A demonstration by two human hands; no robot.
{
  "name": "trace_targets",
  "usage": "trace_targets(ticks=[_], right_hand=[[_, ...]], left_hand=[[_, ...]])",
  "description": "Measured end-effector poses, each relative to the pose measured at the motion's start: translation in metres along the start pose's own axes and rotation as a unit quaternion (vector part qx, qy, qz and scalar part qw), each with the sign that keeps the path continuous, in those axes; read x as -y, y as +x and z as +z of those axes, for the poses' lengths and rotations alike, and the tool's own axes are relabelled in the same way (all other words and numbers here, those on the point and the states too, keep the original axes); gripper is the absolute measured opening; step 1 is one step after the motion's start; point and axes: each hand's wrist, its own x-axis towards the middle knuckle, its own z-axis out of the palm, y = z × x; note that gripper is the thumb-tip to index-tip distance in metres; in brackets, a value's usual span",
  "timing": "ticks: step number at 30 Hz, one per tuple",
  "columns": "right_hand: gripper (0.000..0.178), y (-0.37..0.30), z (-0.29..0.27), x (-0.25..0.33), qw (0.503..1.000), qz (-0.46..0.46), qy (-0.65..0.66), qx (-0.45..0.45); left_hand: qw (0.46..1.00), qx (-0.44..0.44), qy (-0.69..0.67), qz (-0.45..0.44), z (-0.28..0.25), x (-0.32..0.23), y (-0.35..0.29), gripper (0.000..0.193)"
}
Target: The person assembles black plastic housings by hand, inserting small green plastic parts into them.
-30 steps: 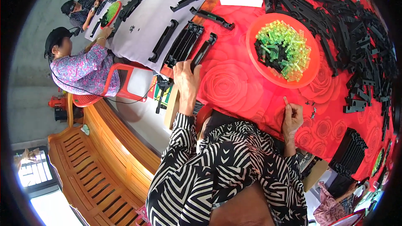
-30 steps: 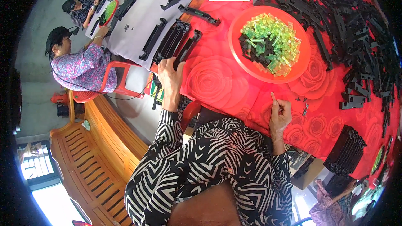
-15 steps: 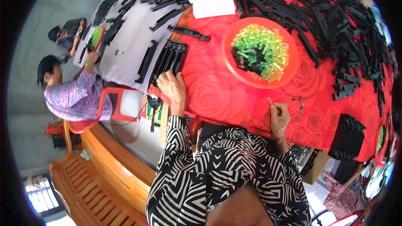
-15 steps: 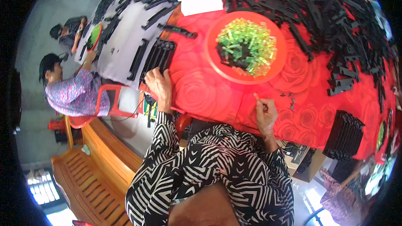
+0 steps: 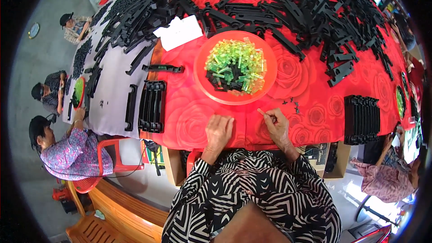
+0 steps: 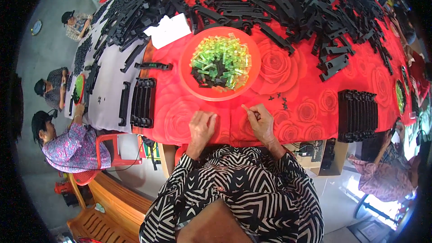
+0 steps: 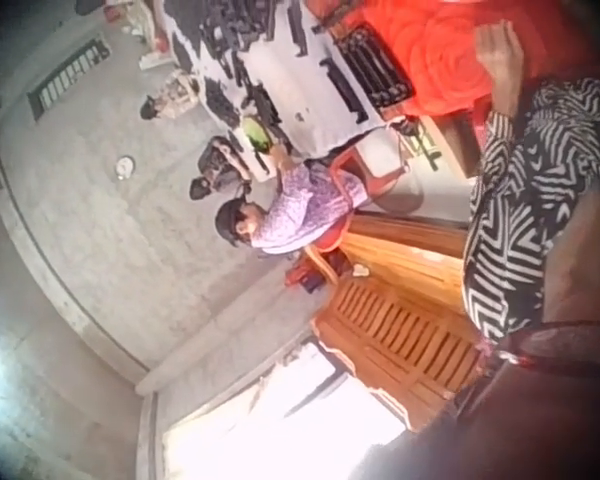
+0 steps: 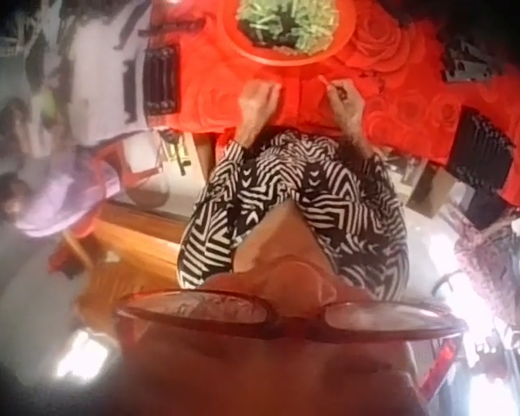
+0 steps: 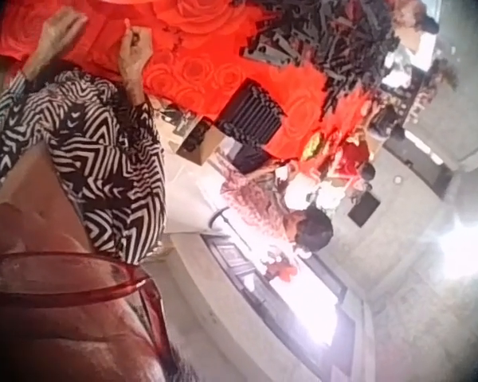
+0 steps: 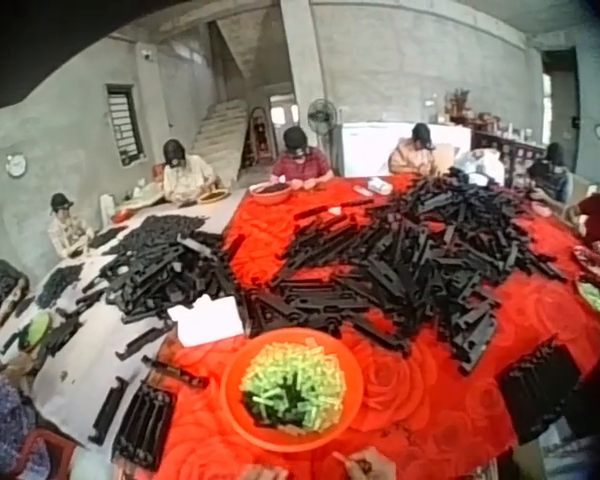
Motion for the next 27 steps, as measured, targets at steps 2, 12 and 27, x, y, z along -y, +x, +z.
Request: trace_targets(ticks=[2, 12, 27], right_hand=[[0.006, 0.013, -0.008, 0.002, 0.996, -0.063, -0.063, -0.018], [0.019, 0.111, -0.066, -0.007, 0.922, -0.187, -0.334, -0.061], [0.033, 0.218, -0.088, -0.086, 0.864, -0.139, -0.449, -0.18]], left_hand=[[0.998, 0.055, -0.004, 0.006, 0.008, -0.002, -0.005, 0.011], [0.998, 0.069, 0.01, 0.01, 0.014, 0.0, -0.004, 0.011], [0.979, 0.128, -0.011, 0.16, 0.014, -0.046, 0.011, 0.03]])
